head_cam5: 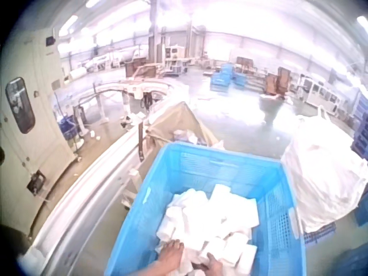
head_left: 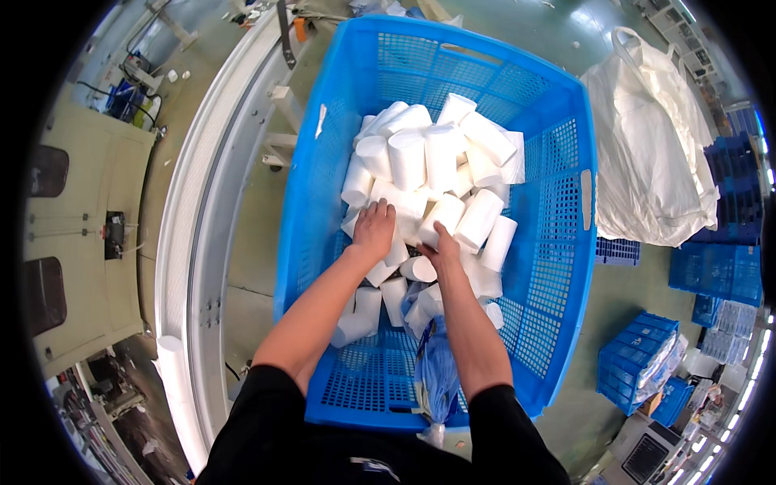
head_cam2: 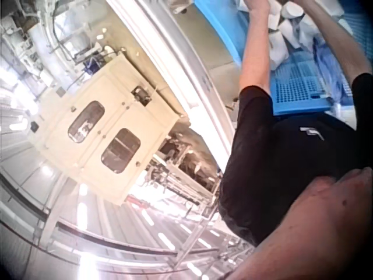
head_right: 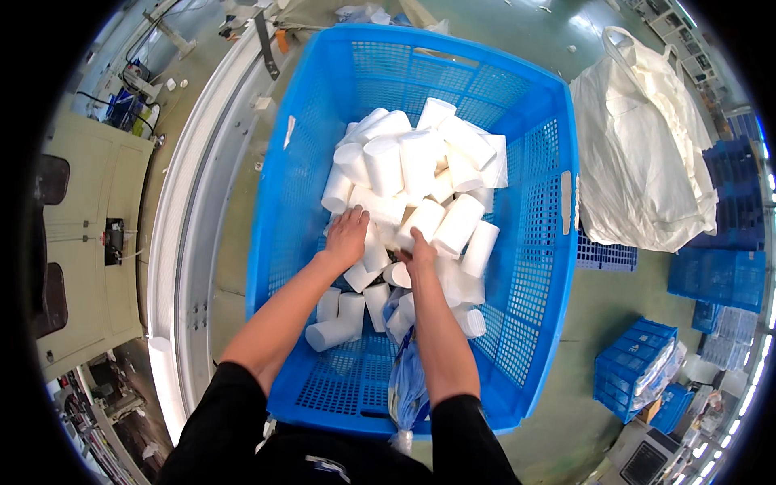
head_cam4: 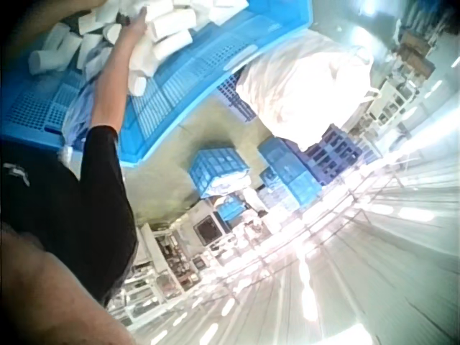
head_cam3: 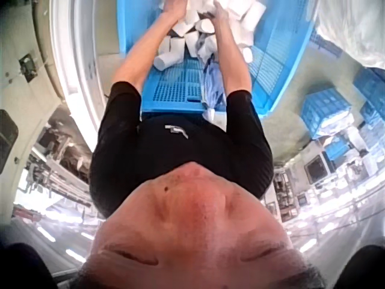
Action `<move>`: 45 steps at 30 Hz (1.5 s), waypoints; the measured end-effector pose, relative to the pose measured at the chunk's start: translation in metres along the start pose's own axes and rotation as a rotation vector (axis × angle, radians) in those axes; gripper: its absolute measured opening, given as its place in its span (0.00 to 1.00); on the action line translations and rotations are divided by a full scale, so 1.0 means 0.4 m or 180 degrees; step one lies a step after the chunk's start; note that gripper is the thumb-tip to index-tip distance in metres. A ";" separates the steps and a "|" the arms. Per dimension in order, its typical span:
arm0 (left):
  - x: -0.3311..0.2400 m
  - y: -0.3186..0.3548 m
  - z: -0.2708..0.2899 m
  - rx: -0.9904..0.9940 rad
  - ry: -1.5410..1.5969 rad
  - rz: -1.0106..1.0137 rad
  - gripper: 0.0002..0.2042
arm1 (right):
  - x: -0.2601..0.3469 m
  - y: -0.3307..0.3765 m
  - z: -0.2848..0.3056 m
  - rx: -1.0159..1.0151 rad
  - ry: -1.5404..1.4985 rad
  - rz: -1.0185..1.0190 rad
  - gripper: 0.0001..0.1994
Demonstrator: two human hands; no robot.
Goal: The person picks up white cylindrical tubes from a blue crate and places them onto an automated conveyor track one at a time.
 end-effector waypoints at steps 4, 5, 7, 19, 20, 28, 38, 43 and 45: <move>0.071 -0.118 -0.090 -0.0620 -0.0630 -0.0187 0.27 | 0.089 0.193 0.003 0.0479 0.0959 -0.0575 0.33; 0.066 -0.145 -0.094 -0.0565 -0.0820 -0.0189 0.26 | 0.121 0.238 0.005 0.0726 0.1273 -0.0725 0.34; 0.053 -0.172 -0.103 -0.0448 -0.1158 -0.0146 0.23 | 0.225 0.355 -0.013 0.0829 0.1718 -0.0514 0.36; -0.161 0.259 0.348 -0.0353 -0.0183 -0.0013 0.30 | 0.743 0.789 -0.203 0.0947 0.1932 0.3269 0.24; -0.135 0.374 0.453 -0.0339 0.0169 -0.0078 0.29 | 0.746 0.822 -0.302 0.1049 0.1895 0.3375 0.25; 0.458 1.201 0.561 -0.2013 0.0540 0.2769 0.34 | 0.188 0.842 -1.109 0.3263 0.3493 0.2800 0.24; 0.670 1.264 0.226 -0.1746 0.1263 0.2910 0.24 | -0.332 0.425 -1.357 0.4044 0.5914 0.1855 0.21; 0.610 1.409 0.242 -0.1507 -0.0231 0.3927 0.34 | -0.465 0.492 -1.477 0.4753 0.6078 0.2647 0.20; 0.566 1.463 0.259 -0.1691 -0.0277 0.4055 0.37 | -0.481 0.561 -1.470 0.4922 0.5788 0.2748 0.21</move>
Point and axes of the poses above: each hand's wrist, its own y-axis away from the middle knuckle, its own z-axis out of the back of the hand, x = y × z, the point moved 10 cm from there along -y, towards the middle knuckle, and after that the axes turned 11 degrees about x, right-handed, at the moved point
